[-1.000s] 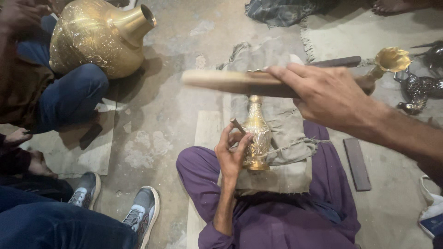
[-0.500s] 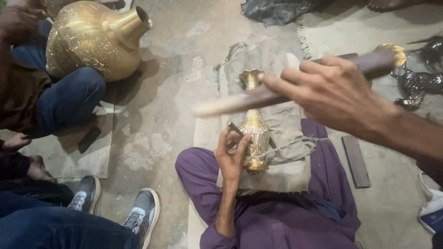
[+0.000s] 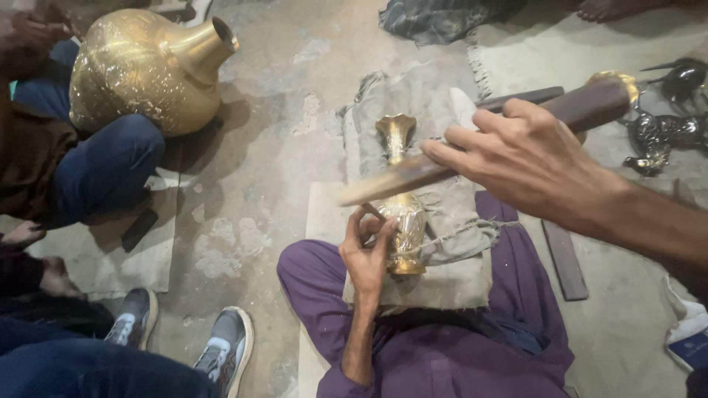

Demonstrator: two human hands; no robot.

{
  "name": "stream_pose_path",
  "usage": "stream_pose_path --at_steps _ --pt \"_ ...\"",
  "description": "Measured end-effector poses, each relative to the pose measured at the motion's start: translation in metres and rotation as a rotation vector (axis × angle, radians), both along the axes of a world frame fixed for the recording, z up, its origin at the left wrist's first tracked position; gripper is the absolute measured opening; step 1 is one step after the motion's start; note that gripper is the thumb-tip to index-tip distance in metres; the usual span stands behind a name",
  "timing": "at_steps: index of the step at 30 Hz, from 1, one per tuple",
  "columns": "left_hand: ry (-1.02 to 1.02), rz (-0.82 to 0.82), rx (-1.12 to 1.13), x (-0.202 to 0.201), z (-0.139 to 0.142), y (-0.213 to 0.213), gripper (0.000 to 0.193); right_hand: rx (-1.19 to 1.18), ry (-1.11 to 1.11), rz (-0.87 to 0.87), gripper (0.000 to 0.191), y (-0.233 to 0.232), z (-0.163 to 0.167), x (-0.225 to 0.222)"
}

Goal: The person sits on the floor with a brass vase resting on a cloth pad on their lap. They hold a chisel against the vase's decorated surface and strike it with a wooden mallet, repositioning the chisel around the pattern to work the brass surface.

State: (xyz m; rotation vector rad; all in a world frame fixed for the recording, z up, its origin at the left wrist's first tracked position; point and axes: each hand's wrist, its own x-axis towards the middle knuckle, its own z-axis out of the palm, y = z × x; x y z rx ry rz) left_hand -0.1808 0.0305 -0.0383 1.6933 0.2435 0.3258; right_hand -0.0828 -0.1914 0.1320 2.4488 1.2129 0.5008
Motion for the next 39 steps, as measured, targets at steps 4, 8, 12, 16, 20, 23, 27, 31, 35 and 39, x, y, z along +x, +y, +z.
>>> stream_pose_path --at_steps 4,8,12,16,20,23,27,31,35,39 --pt "-0.035 0.0 0.024 -0.003 0.0 -0.001 0.044 0.262 0.262 -0.054 0.049 0.001 -0.001 0.0" --pt "-0.073 -0.008 0.034 -0.003 -0.003 -0.003 0.046 0.035 0.001 0.022 0.053 -0.003 -0.003 0.001" --pt "-0.141 -0.011 0.084 -0.005 -0.004 -0.004 0.045 0.325 0.341 -0.126 0.051 -0.003 -0.005 -0.002" --pt "-0.048 0.004 0.071 -0.007 -0.003 -0.006 0.045 -0.028 0.008 -0.001 0.058 -0.005 -0.006 -0.007" --pt "-0.118 0.017 0.111 -0.008 -0.003 -0.008 0.041 0.149 0.242 -0.129 0.058 -0.006 -0.008 -0.009" --pt "-0.121 -0.001 0.015 -0.011 -0.004 -0.01 0.036 -0.064 0.136 -0.102 0.057 -0.01 -0.009 -0.011" --pt "-0.135 0.021 0.071 -0.011 -0.004 -0.011 0.03 0.267 0.161 0.058 0.059 -0.015 -0.01 -0.01" --pt "-0.11 0.026 0.017 -0.013 -0.004 -0.014 0.031 0.104 0.066 -0.006 0.057 -0.018 -0.01 -0.013" --pt "-0.145 -0.006 -0.032 -0.014 -0.005 -0.015 0.024 0.175 0.067 0.021 0.06 -0.014 -0.01 -0.016" --pt "-0.079 0.013 0.077 -0.015 -0.005 -0.013 0.024 -0.136 -0.07 -0.021 0.062 -0.016 -0.008 -0.024"
